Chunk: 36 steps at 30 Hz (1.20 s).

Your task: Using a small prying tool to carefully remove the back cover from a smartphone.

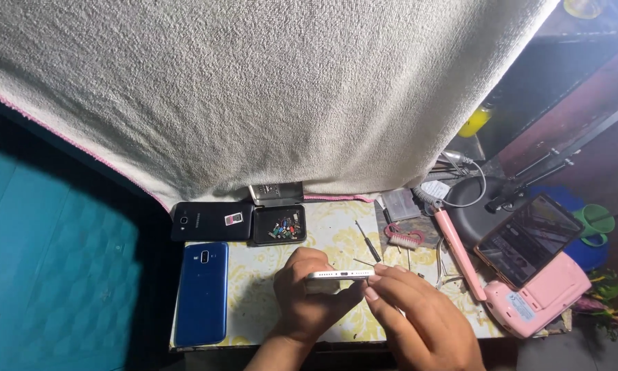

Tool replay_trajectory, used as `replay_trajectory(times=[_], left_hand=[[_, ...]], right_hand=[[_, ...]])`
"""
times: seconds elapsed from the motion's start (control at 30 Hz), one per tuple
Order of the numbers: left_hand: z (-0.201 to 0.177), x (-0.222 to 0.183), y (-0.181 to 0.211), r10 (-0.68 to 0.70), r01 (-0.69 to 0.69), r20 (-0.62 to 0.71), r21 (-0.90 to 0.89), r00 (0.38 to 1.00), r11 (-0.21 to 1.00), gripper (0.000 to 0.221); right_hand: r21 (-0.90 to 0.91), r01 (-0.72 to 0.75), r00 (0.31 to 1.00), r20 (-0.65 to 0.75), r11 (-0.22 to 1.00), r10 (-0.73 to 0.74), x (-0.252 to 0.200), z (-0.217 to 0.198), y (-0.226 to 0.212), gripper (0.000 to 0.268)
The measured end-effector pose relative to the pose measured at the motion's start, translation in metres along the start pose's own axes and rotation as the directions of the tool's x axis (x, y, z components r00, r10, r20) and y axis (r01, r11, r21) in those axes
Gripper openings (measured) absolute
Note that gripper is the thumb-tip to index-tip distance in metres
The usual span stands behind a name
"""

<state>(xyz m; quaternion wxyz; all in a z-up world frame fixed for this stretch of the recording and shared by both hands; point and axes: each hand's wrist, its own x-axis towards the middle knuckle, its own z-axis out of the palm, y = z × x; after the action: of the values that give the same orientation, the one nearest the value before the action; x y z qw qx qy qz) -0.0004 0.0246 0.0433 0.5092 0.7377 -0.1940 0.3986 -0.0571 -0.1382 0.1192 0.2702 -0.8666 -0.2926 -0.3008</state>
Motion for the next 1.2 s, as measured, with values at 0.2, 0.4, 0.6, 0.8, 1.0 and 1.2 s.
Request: replay_trajectory(times=[0.2,0.4,0.6,0.8,1.0,1.2], left_hand=[[0.002,-0.016,-0.009,-0.125,0.122,0.019,0.088,0.992,0.989,0.057],[0.001,-0.005,0.001,-0.055,0.055,0.006,0.064,0.998,0.996,0.054],[0.016,-0.038,0.016,-0.643,0.657,0.135,-0.158,0.754,0.737,0.064],[0.018,-0.045,0.005,-0.743,0.73,0.164,-0.409,0.649,0.547,0.067],[0.028,-0.048,-0.001,-0.736,0.654,0.123,-0.57,0.666,0.496,0.057],[0.031,-0.068,-0.011,-0.805,0.739,0.128,-0.499,0.579,0.452,0.063]], right_hand=[[0.113,0.036,0.992,0.12,0.993,-0.05,0.008,-0.012,0.022,0.023],[0.169,-0.036,0.999,-0.016,0.985,0.039,0.003,0.0,0.009,0.017],[0.261,-0.128,0.978,-0.127,0.957,0.165,0.013,-0.003,0.0,0.015],[0.768,-0.039,0.876,-0.281,0.64,0.391,-0.004,-0.017,0.029,0.023],[0.473,-0.345,0.779,-0.337,0.811,0.528,0.01,0.02,-0.007,0.007],[0.335,-0.378,0.801,-0.35,0.863,0.486,0.009,0.049,-0.015,0.009]])
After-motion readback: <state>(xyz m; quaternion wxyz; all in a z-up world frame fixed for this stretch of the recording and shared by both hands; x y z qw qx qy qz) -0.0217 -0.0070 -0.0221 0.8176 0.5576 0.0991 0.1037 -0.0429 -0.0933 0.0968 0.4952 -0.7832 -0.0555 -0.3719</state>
